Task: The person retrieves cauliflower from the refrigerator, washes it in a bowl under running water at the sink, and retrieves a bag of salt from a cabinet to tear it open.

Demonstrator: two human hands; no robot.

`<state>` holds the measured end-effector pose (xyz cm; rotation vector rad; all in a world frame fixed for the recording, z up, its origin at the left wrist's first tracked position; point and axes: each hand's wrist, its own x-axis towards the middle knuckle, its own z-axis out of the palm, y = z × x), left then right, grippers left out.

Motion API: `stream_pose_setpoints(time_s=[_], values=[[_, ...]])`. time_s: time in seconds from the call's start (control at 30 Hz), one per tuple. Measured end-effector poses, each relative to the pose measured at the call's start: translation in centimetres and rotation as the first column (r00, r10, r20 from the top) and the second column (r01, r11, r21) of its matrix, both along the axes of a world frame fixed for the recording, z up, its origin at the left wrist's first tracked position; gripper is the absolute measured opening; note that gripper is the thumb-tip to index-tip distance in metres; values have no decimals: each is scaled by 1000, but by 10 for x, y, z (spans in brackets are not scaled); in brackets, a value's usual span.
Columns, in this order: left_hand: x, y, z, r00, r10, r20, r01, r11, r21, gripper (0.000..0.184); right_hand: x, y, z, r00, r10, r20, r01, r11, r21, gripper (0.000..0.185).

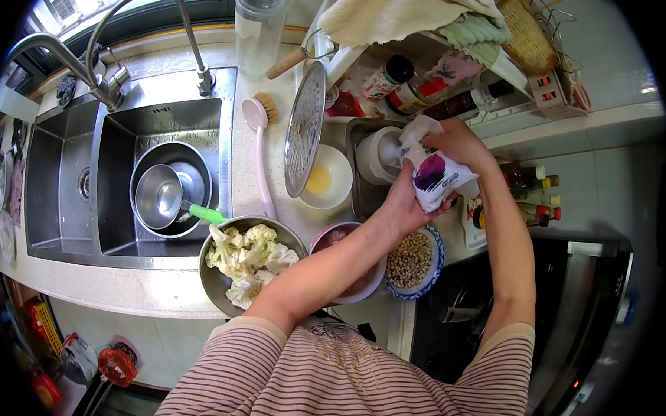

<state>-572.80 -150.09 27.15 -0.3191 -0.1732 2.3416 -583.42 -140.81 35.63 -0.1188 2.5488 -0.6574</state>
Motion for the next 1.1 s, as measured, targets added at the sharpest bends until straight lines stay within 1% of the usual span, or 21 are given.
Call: stream_pose_setpoints(time_s=[0.03,0.13,0.23,0.33,0.43,0.53,0.63,0.73,0.83,0.93,1.03,1.1], values=[[0,2,-2,1000,0,3,0,1000,12,72,0,0,-1,1000,-5,2,5,1000,-28,29],[1,2,-2,999,10,34,-11,999,31,68,-1,-3,0,992,76,-103,-66,994,92,29],[0,1,1,999,35,16,-36,998,59,65,5,-19,23,997,21,-74,-9,988,154,31],[1,1,0,1000,26,0,-26,999,26,65,-2,-7,6,993,97,-71,-89,989,117,33],[2,2,1,999,46,-17,-45,999,10,65,-5,-4,3,997,68,-27,-65,993,102,36],[1,-1,4,999,45,-30,-45,999,-11,65,-4,-3,-1,993,116,-37,-112,987,112,36],[1,-2,4,998,40,-46,-41,999,-29,65,-10,-9,-3,975,222,-5,-203,902,380,38],[0,-2,4,995,67,-68,-65,997,31,65,-11,-8,-4,972,214,-93,-177,938,299,40],[-3,-5,9,997,69,-43,-70,997,-18,65,-12,-3,-10,971,179,-156,-156,977,149,38],[-3,-3,5,998,58,-38,-59,998,-23,65,-11,-9,-6,956,272,-113,-225,922,315,42],[-3,-2,5,995,79,-64,-79,997,-4,65,-9,-15,2,969,224,-109,-176,925,338,42],[-2,-3,5,998,54,-41,-56,998,-30,65,-3,-17,5,968,206,-146,-158,945,288,41]])
